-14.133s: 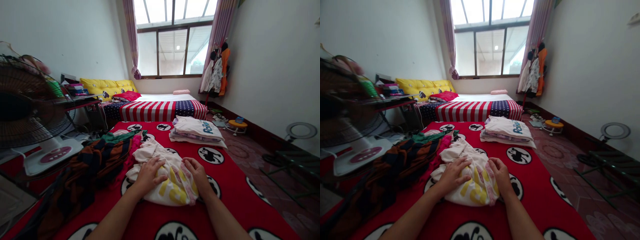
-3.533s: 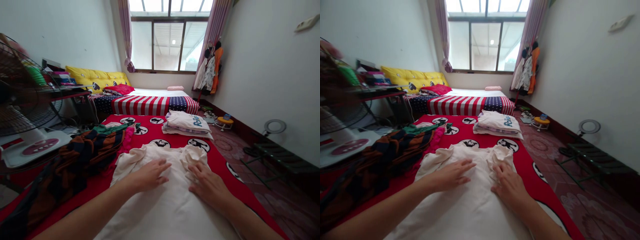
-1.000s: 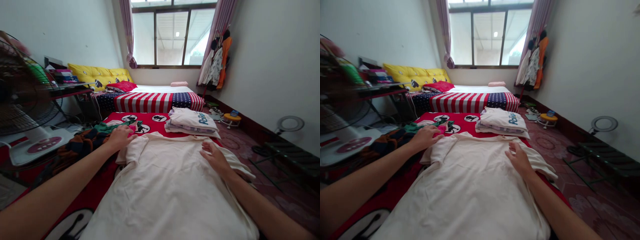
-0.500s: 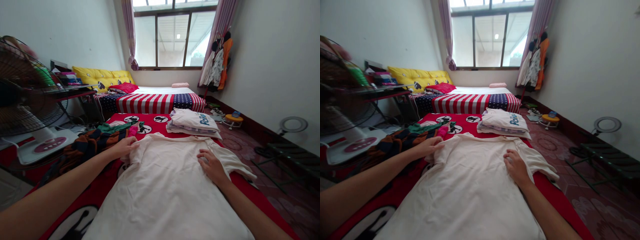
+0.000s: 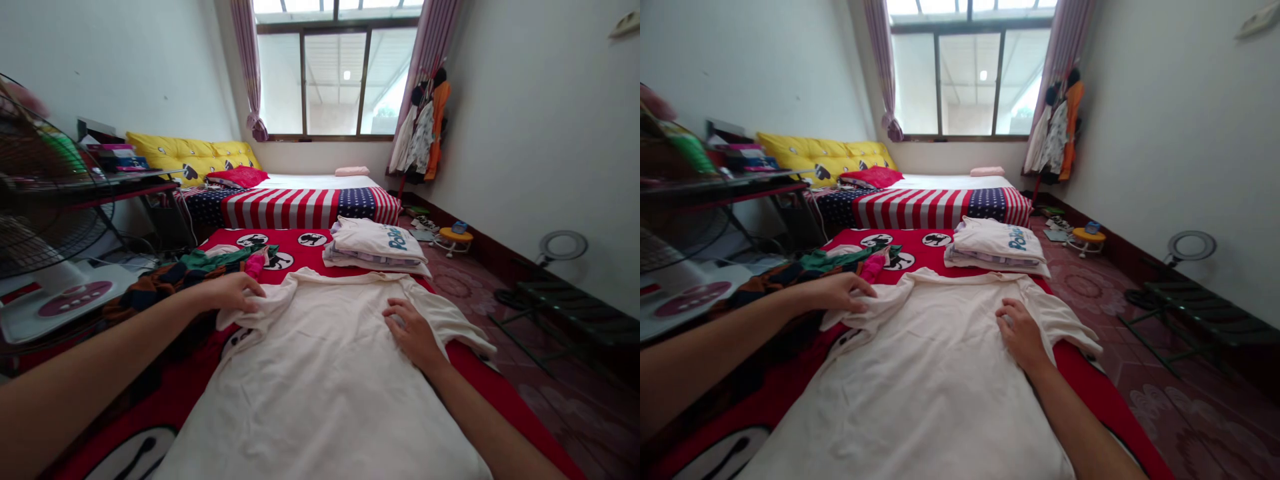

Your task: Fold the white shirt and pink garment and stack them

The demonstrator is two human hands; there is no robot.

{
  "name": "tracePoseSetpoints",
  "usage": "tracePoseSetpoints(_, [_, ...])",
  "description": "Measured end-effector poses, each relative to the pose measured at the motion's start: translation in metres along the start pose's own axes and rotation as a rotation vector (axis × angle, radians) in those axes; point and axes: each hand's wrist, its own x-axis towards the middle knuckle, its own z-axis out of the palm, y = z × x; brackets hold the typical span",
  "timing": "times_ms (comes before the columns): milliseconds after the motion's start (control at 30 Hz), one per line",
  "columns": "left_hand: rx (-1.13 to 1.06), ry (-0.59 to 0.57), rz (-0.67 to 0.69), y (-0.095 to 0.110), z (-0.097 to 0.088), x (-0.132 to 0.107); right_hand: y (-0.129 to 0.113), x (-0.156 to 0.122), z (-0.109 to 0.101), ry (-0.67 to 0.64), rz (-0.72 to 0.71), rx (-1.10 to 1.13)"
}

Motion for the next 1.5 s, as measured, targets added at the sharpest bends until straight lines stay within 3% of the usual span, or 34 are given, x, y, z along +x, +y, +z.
tracePoseSetpoints(133, [0.293, 0.331, -0.18, -0.025, -0.032, 0.005, -0.001, 0.0, 0.001, 0.001, -0.005, -0.008])
tracePoseSetpoints(267, [0.434, 0.429, -0.223, -0.031, -0.018, 0.01, -0.002, 0.0, 0.0, -0.007, -0.027, -0.014])
tracePoseSetpoints(367, [0.531, 0.55, -0.21, -0.012, 0.003, 0.017, -0.003, 0.0, 0.0, -0.024, -0.042, -0.027])
tracePoseSetpoints(500, [0.568, 0.69, -0.086, 0.045, 0.03, 0.028, -0.006, -0.001, -0.001, -0.027, -0.038, -0.043])
tracePoseSetpoints(567, [0.551, 0.644, 0.043, 0.077, 0.049, 0.034, -0.006, -0.001, -0.001, -0.031, -0.034, -0.043])
tracePoseSetpoints(667, [0.315, 0.522, 0.229, 0.113, 0.087, 0.041, -0.006, -0.001, -0.002, -0.03, -0.035, -0.034])
tracePoseSetpoints(767, [0.167, 0.467, 0.248, 0.12, 0.121, 0.046, -0.005, -0.001, -0.003, -0.025, -0.031, -0.019])
tracePoseSetpoints(867, [0.115, 0.42, 0.198, 0.108, 0.14, 0.05, -0.005, -0.002, -0.003, -0.022, -0.024, -0.007])
tracePoseSetpoints(1033, [0.101, 0.397, 0.18, 0.095, 0.147, 0.054, -0.007, -0.002, -0.001, -0.014, -0.026, -0.011])
tracePoseSetpoints(1167, [0.081, 0.4, 0.186, 0.096, 0.149, 0.054, -0.001, 0.019, -0.016, -0.059, 0.004, -0.068])
tracePoseSetpoints(1333, [0.051, 0.414, 0.199, 0.095, 0.151, 0.054, 0.029, 0.069, -0.044, 0.109, 0.178, -0.301])
tracePoseSetpoints(1500, [0.036, 0.423, 0.204, 0.094, 0.152, 0.054, 0.061, 0.096, -0.046, 0.052, 0.31, -0.462])
